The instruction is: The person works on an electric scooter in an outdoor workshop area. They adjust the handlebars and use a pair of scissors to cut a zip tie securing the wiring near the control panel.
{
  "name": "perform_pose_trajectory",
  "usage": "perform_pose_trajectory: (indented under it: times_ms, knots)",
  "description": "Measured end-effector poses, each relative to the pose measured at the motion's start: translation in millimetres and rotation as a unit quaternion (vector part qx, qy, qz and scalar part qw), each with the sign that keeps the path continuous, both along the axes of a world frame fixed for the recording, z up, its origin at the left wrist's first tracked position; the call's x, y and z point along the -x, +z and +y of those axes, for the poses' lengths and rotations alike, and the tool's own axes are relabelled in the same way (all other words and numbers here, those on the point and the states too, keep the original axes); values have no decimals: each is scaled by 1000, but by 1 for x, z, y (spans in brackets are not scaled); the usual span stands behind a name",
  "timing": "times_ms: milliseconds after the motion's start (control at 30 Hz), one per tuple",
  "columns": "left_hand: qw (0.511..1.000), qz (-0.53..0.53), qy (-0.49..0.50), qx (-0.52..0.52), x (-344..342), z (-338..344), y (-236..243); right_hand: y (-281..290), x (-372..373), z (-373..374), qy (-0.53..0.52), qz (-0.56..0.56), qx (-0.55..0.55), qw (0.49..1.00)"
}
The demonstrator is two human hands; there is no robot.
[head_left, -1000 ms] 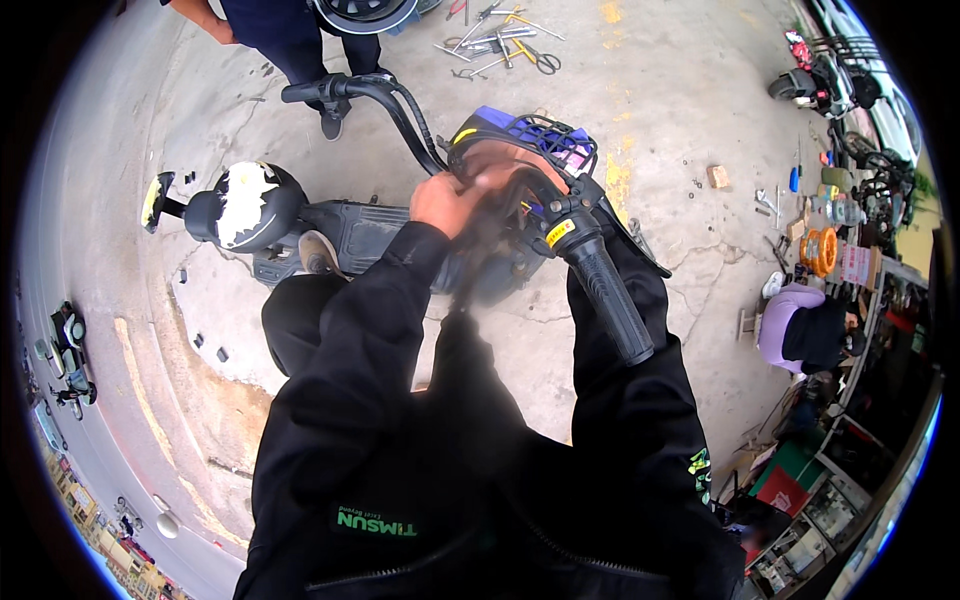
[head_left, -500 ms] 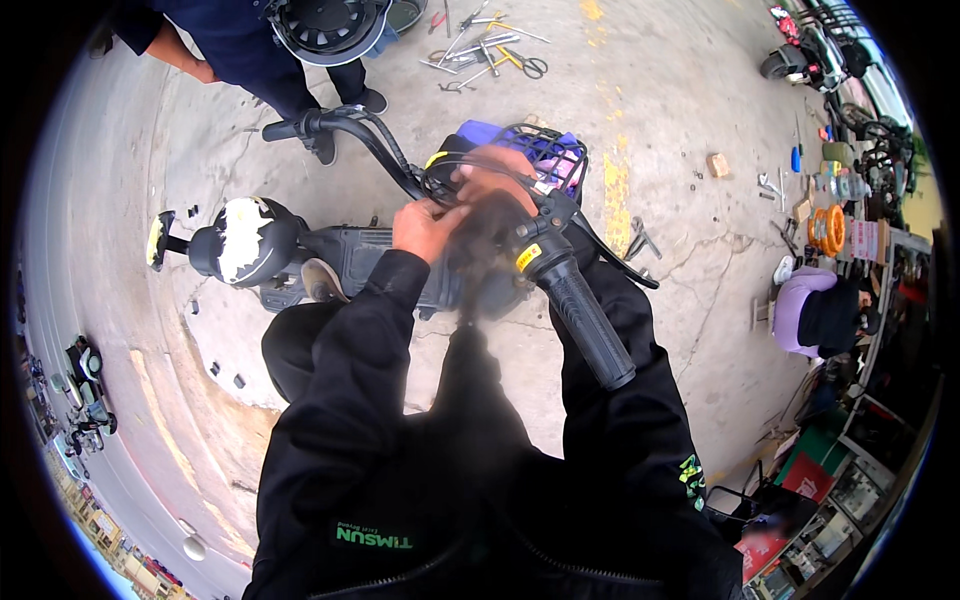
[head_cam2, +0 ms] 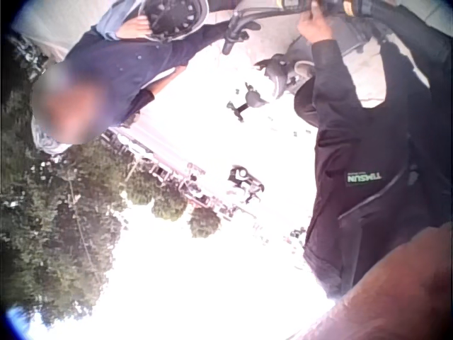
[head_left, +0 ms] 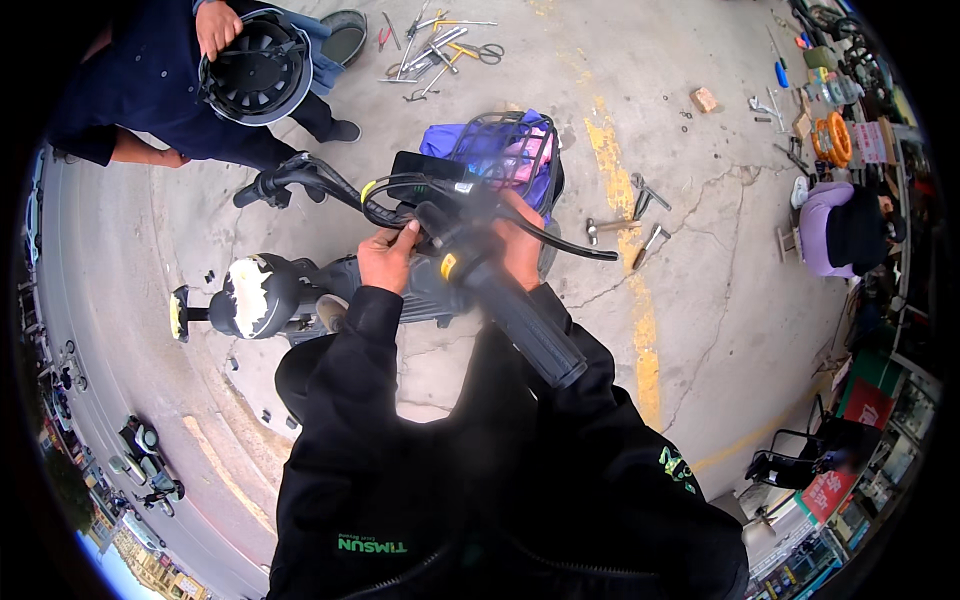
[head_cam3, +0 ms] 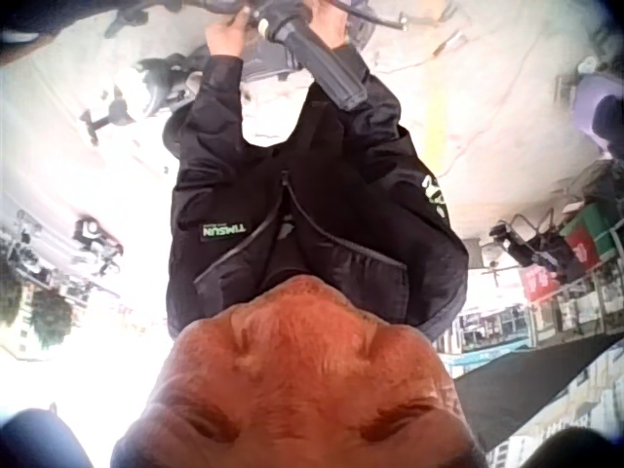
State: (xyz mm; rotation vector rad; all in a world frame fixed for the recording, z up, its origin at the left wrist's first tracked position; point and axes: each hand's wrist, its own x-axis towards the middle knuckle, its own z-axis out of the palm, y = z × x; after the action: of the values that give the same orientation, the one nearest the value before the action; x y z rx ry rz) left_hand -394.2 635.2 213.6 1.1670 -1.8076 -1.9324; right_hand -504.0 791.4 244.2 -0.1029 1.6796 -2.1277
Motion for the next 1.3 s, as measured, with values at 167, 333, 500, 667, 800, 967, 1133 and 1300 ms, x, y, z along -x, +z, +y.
perform_pose_trajectory:
  times_ms: [167, 333, 500, 667, 800, 967, 1133, 1300]
  knots:
    - [1000, -10, -13, 10, 1, 3, 7, 7, -2, 3, -39, 53, -77, 995]
    - [999, 10, 47, 2, -16, 11, 11, -17, 19, 5, -4, -71, -24, 997]
    - [993, 56, 21, 102, -13, -5, 9, -24, 22, 7, 25, -17, -12, 999]
    - [989, 9, -143, 43, 3, -9, -6, -26, 15, 3, 27, -86, 77, 993]
    - [974, 2, -116, 196, 2, 1, -17, -26, 15, -5, 82, -273, 226, 932]
    - [975, -2, -102, 199, 6, 1, -23, -31, 31, -30, 267, -101, 77, 955]
    - [954, -39, -129, 266, 4, -1, -22, -39, 40, -38, 298, -38, -30, 953]
    - [954, -18, -131, 271, 1, 0, -22, -38, 32, -36, 243, -71, -1, 967]
